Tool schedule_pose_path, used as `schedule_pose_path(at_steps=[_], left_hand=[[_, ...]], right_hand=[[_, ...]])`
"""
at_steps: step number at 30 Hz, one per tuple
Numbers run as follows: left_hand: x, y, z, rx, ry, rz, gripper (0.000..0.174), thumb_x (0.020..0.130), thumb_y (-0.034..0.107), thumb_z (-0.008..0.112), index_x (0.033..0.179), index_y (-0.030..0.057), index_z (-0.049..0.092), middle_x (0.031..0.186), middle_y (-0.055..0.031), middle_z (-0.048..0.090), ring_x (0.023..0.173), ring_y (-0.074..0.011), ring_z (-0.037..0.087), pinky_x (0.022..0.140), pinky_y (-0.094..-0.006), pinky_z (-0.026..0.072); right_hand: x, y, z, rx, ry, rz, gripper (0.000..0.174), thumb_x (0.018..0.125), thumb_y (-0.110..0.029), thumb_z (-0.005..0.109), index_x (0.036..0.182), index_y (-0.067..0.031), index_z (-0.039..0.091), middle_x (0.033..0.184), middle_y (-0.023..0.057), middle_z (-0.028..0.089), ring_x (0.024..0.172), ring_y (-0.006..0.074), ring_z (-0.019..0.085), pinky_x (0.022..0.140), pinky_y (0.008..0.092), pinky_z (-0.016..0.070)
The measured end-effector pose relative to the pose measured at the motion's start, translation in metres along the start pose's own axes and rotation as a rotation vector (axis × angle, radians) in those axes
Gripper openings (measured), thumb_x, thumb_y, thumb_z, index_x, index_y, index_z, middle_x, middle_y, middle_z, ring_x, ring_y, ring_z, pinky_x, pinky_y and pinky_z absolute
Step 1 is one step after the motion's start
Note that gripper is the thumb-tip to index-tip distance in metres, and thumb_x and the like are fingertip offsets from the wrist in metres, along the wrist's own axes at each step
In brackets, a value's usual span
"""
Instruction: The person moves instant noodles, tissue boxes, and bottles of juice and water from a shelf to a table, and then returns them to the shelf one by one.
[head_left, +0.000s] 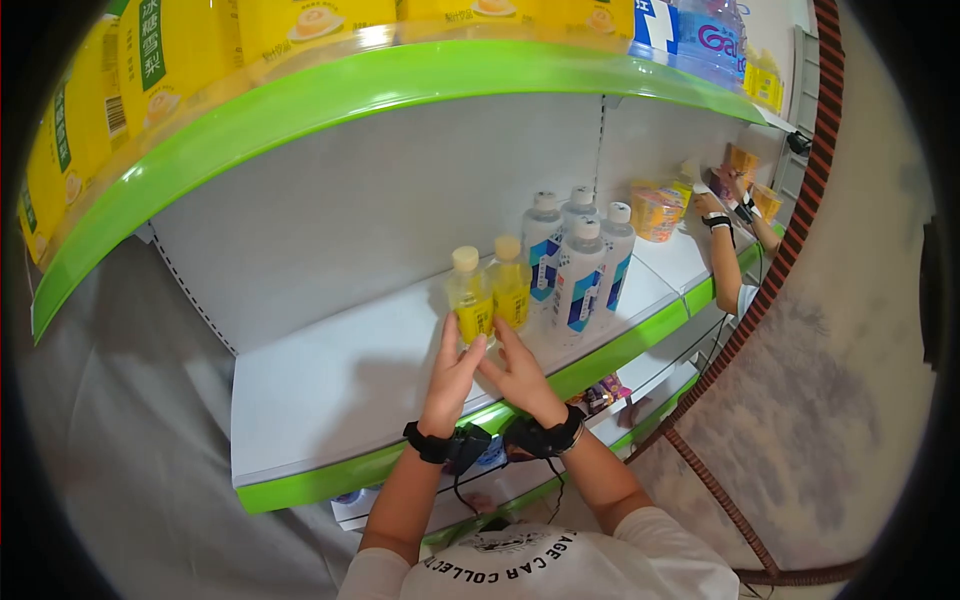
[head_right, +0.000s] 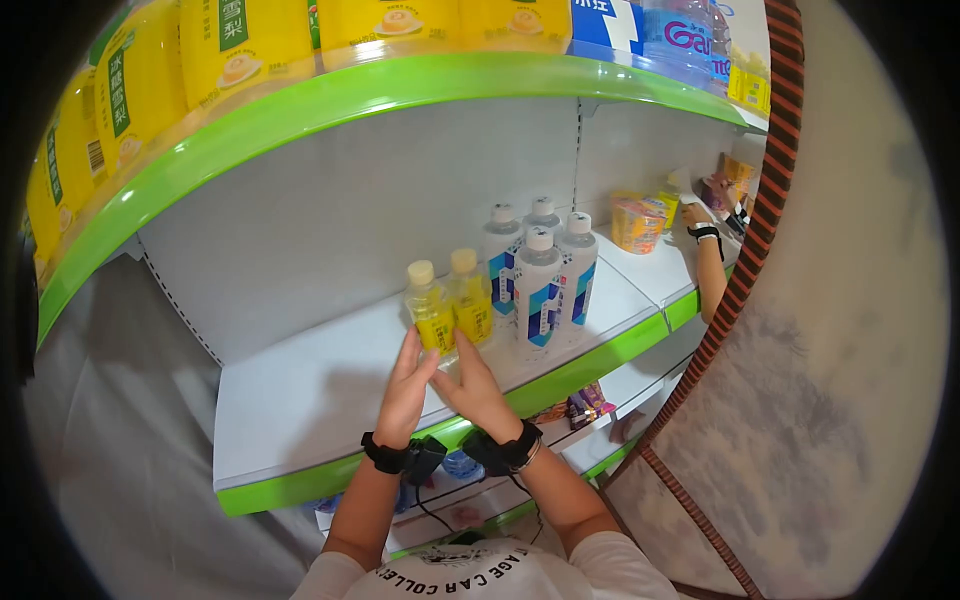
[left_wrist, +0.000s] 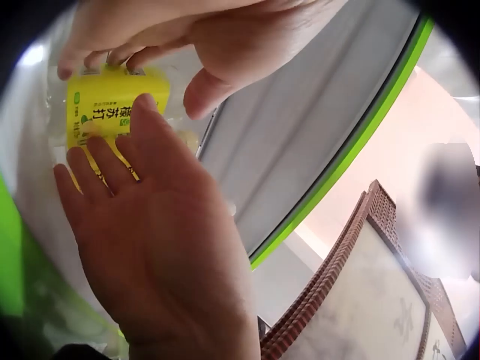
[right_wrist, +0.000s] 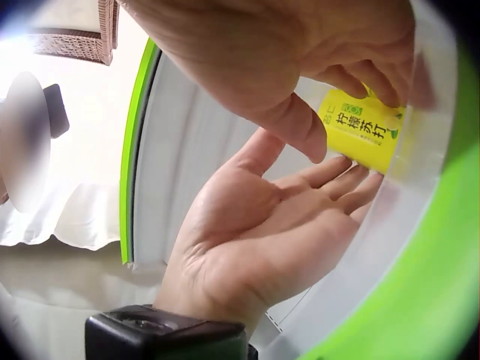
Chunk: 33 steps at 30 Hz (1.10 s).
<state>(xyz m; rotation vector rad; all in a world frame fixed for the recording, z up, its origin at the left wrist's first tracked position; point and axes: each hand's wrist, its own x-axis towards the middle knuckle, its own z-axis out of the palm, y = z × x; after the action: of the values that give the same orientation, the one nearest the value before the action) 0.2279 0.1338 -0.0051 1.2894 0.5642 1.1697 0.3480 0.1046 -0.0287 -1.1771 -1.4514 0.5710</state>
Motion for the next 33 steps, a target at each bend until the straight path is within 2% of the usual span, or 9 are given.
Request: schedule_pose_path(at_steps=[3, 5, 8, 12, 16, 20, 23, 30, 33], left_hand=[[-0.003, 0.005, 0.003, 0.047, 0.003, -0.022, 0.064, 0.092, 0.015, 0.051, 0.142, -0.0046, 0.015, 0.145, -0.0159, 0.026, 0.134, -0.0226, 0.025, 0.107, -0.0319, 0.0216], [-0.007, 0.005, -0.002, 0.117, 0.020, 0.091, 0.059, 0.090, 0.013, 0.054, 0.139, -0.0020, 0.025, 0.131, -0.0118, 0.041, 0.118, -0.0172, 0.042, 0.098, -0.0302, 0.0351], [-0.029, 0.021, -0.009, 0.082, 0.005, 0.143, 0.054, 0.090, 0.012, 0.054, 0.137, 0.0001, 0.029, 0.128, -0.0104, 0.043, 0.117, -0.0165, 0.042, 0.097, -0.0312, 0.0355], [-0.053, 0.024, -0.027, 0.213, 0.147, 0.079, 0.057, 0.088, 0.011, 0.055, 0.137, -0.0011, 0.028, 0.133, -0.0145, 0.038, 0.125, -0.0227, 0.038, 0.102, -0.0354, 0.0324], [-0.054, 0.031, -0.032, 0.274, 0.178, 0.108, 0.062, 0.088, 0.011, 0.051, 0.140, -0.0041, 0.022, 0.139, -0.0163, 0.036, 0.131, -0.0260, 0.031, 0.105, -0.0365, 0.0268], [-0.053, 0.034, -0.031, 0.220, 0.031, 0.138, 0.063, 0.088, 0.010, 0.051, 0.141, -0.0040, 0.020, 0.141, -0.0165, 0.034, 0.132, -0.0264, 0.030, 0.106, -0.0361, 0.0262], [-0.063, 0.040, -0.029, 0.208, 0.053, 0.163, 0.063, 0.088, 0.010, 0.052, 0.141, -0.0042, 0.020, 0.141, -0.0171, 0.032, 0.132, -0.0263, 0.031, 0.105, -0.0352, 0.0273], [-0.094, 0.055, -0.030, 0.179, -0.127, 0.282, 0.065, 0.086, 0.007, 0.052, 0.141, -0.0037, 0.020, 0.143, -0.0179, 0.029, 0.133, -0.0270, 0.028, 0.108, -0.0428, 0.0244], [-0.116, 0.052, -0.027, 0.119, -0.230, 0.251, 0.071, 0.081, 0.002, 0.058, 0.141, -0.0019, 0.021, 0.144, -0.0140, 0.025, 0.131, -0.0251, 0.031, 0.107, -0.0403, 0.0265]], right_hand=[[-0.001, -0.001, 0.008, -0.028, 0.034, -0.049, 0.069, 0.082, -0.020, 0.063, 0.133, 0.0098, 0.029, 0.130, 0.0280, 0.040, 0.123, 0.0360, 0.040, 0.102, 0.0376, 0.0319], [-0.005, -0.005, 0.010, 0.024, 0.004, -0.073, 0.068, 0.081, -0.019, 0.064, 0.133, 0.0090, 0.029, 0.127, 0.0268, 0.042, 0.120, 0.0356, 0.042, 0.101, 0.0377, 0.0332], [-0.019, -0.012, 0.014, 0.056, -0.049, -0.109, 0.068, 0.081, -0.018, 0.064, 0.133, 0.0072, 0.029, 0.123, 0.0252, 0.044, 0.115, 0.0350, 0.045, 0.098, 0.0375, 0.0354], [-0.029, -0.030, 0.016, 0.066, -0.149, -0.080, 0.068, 0.081, -0.018, 0.065, 0.134, 0.0052, 0.029, 0.122, 0.0249, 0.045, 0.113, 0.0356, 0.046, 0.097, 0.0375, 0.0365], [-0.014, -0.025, 0.025, 0.061, -0.074, -0.075, 0.070, 0.081, -0.017, 0.065, 0.136, 0.0038, 0.027, 0.128, 0.0249, 0.041, 0.119, 0.0369, 0.042, 0.099, 0.0375, 0.0351], [-0.008, -0.038, 0.034, 0.119, -0.112, -0.082, 0.071, 0.081, -0.013, 0.063, 0.137, 0.0036, 0.024, 0.136, 0.0254, 0.035, 0.127, 0.0369, 0.035, 0.103, 0.0372, 0.0320], [-0.017, -0.041, 0.037, 0.056, -0.092, -0.153, 0.074, 0.080, -0.005, 0.061, 0.141, 0.0022, 0.019, 0.141, 0.0255, 0.029, 0.132, 0.0363, 0.028, 0.107, 0.0357, 0.0268], [-0.071, -0.090, 0.024, 0.063, 0.042, -0.201, 0.076, 0.079, -0.004, 0.061, 0.142, -0.0003, 0.018, 0.143, 0.0240, 0.026, 0.133, 0.0359, 0.027, 0.107, 0.0367, 0.0254], [-0.107, -0.101, 0.020, 0.008, 0.140, -0.190, 0.076, 0.079, -0.004, 0.061, 0.142, -0.0012, 0.019, 0.143, 0.0226, 0.026, 0.133, 0.0354, 0.027, 0.107, 0.0381, 0.0254]])
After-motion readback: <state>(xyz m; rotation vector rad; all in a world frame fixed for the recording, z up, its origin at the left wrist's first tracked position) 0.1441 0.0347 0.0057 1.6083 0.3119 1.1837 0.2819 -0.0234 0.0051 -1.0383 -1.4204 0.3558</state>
